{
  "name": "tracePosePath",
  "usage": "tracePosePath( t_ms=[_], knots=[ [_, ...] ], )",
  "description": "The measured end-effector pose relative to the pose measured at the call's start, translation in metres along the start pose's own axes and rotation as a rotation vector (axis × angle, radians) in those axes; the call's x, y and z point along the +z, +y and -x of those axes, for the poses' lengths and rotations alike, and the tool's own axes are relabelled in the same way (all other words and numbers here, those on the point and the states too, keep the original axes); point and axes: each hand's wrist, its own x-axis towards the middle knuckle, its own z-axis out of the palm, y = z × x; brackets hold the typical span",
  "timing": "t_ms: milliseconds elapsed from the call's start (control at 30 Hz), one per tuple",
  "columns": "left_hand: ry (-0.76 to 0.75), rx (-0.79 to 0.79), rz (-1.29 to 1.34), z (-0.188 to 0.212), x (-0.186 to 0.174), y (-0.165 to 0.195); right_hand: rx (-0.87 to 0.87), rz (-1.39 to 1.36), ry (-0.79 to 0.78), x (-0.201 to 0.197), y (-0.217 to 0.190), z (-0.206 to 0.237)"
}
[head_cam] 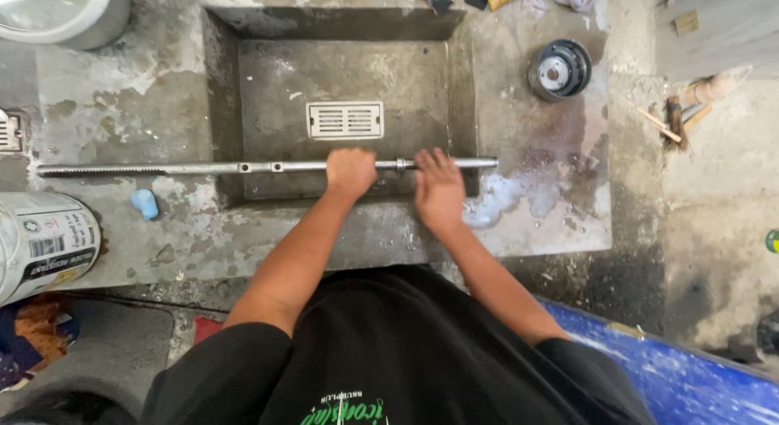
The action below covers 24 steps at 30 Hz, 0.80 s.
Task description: The person scrubs a long metal rod with a small abrasive pad in a concrete sink, then rinses their hands under running water. They continue scrubbing the rod with the pad, focusing on different sections along its length.
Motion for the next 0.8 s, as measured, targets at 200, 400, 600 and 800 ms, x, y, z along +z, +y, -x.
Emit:
tracePosePath(
  t_ms=[200,400,600,800],
  knots=[
    [0.286,0.102,0.037,0.013,0.01,0.001,-0.085,-0.026,-0.044,-0.009,0.015,0.015],
    [0.283,0.123,0.05,0.028,-0.022,0.01,0.049,0.111,0.049,-0.032,0.04,0.017],
    [-0.059,-0.054,0.142,0.019,-0.054,0.024,-0.011,0.08,0.048,-0.014,-0.001,0.023],
    [-0.473,-0.034,0.066,-0.014,-0.048,0.03,-0.062,0.032,-0.024,-0.014,-0.013,0.023]
  ],
)
